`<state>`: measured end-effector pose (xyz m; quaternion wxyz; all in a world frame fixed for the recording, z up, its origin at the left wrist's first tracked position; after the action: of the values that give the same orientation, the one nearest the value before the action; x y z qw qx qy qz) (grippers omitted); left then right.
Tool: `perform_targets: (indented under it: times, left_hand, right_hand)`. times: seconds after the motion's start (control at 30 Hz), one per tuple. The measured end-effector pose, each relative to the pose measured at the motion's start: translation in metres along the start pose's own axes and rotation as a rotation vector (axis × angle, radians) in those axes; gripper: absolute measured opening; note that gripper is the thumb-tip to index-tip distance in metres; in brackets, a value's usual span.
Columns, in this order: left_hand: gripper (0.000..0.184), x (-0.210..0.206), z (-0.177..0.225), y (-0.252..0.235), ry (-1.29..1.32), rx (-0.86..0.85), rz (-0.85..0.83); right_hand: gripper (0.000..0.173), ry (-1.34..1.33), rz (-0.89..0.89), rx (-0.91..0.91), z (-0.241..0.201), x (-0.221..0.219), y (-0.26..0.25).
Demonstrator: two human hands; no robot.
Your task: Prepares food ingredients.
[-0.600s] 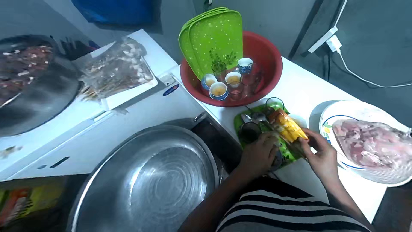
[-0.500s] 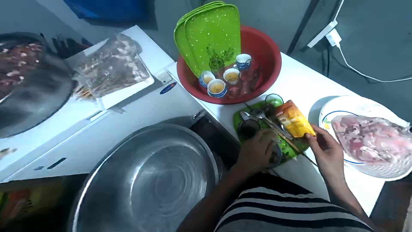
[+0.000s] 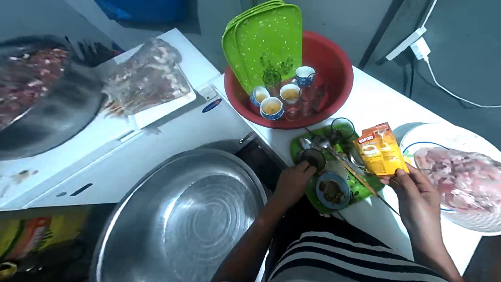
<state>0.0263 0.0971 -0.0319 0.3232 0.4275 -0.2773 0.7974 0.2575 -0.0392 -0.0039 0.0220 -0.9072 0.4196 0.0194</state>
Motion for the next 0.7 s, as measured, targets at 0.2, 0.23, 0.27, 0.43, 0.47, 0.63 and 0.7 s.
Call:
perform_targets:
  times: [0.2, 0.23, 0.27, 0.43, 0.47, 0.63, 0.7]
  left_hand:
    - [0.016, 0.038, 0.013, 0.001, 0.069, -0.104, 0.210]
    - [0.017, 0.052, 0.018, -0.001, 0.091, -0.114, 0.250]
    - [0.017, 0.067, 0.023, -0.004, 0.105, -0.129, 0.297]
    - [0.018, 0.135, 0.025, -0.037, 0.068, -0.126, 0.447]
    - [0.017, 0.145, 0.021, -0.048, 0.046, -0.123, 0.467]
    - [0.023, 0.166, -0.020, -0.114, 0.007, -0.011, 0.449]
    - [0.026, 0.162, -0.041, -0.141, -0.031, 0.067, 0.371]
  right_hand:
    - [0.027, 0.010, 0.048, -0.034, 0.005, 0.019, 0.000]
    - [0.026, 0.009, 0.056, -0.041, 0.007, 0.024, 0.000]
    - [0.026, 0.011, 0.062, -0.046, 0.008, 0.028, -0.001]
    - [0.026, 0.000, 0.092, -0.044, 0.008, 0.036, -0.006]
    - [0.026, -0.005, 0.097, -0.045, 0.008, 0.036, -0.006]
    - [0.027, -0.034, 0.110, -0.045, 0.012, 0.039, -0.002]
    - [0.027, -0.032, 0.119, -0.055, 0.015, 0.043, 0.001]
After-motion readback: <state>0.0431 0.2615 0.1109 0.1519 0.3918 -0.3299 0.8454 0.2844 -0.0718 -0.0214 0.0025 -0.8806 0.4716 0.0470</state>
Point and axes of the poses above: each hand's wrist, its own y-axis away from the middle knuckle, its own x-axis out of the back of the hand, z = x × y, the point moved 9 cm from there along -y, towards the middle knuckle, and after that the axes turned 4 degrees about z, right-handed, at the moved point
